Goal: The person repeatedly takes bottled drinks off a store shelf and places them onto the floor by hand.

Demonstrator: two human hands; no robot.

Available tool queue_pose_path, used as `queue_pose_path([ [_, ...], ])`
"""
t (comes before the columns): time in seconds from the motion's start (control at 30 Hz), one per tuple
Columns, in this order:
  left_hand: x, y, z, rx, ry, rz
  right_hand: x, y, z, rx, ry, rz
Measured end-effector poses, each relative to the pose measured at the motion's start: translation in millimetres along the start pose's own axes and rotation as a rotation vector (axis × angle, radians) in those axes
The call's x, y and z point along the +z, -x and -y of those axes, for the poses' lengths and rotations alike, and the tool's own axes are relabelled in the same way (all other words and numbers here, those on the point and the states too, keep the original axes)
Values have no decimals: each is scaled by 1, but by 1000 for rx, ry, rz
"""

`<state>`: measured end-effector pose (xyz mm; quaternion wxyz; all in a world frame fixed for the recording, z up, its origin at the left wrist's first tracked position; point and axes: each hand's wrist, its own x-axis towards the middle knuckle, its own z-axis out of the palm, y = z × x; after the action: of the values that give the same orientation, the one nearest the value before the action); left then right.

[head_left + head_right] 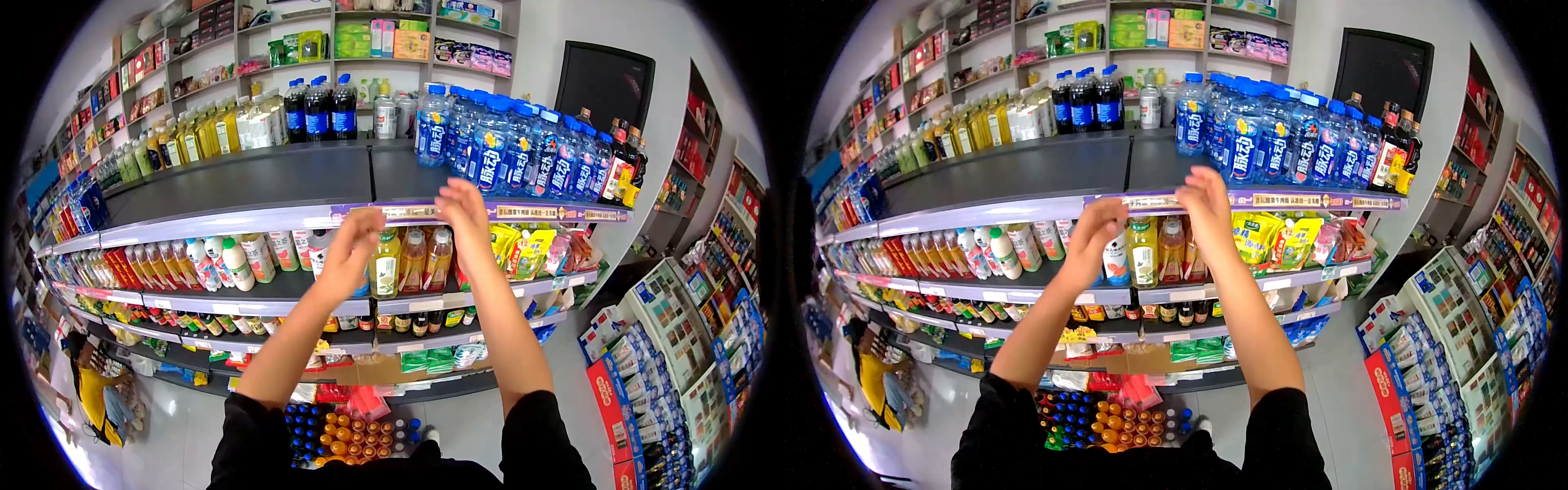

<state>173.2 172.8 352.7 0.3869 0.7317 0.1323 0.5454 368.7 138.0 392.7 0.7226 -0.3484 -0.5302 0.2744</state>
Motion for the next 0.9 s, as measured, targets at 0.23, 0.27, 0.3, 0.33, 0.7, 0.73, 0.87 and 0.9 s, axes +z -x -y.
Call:
queue_pose_path([
  [0.23, 24, -130, 17, -58, 68, -205, 14, -119, -21, 51, 93, -109],
  [0.27, 27, -145, 23, -113, 62, -251, 12, -137, -36, 48, 85, -105],
  [0.3, 31, -158, 32, -111, 55, -251, 11, -155, -51, 35, 111, -160],
  [0.33, 35, -172, 45, -152, 50, -269, 10, -169, -61, 22, 136, -215],
  [0.7, 46, -271, 130, -340, 212, -308, 22, -207, -93, 111, 458, -384],
  [0.73, 46, -276, 132, -334, 228, -290, 24, -207, -94, 75, 473, -421],
  [0.87, 54, -279, 121, -549, 508, -177, 26, -213, -96, 143, 471, -408],
  [0.9, 67, -267, 103, -511, 490, -231, 27, -213, -98, 146, 471, -413],
])
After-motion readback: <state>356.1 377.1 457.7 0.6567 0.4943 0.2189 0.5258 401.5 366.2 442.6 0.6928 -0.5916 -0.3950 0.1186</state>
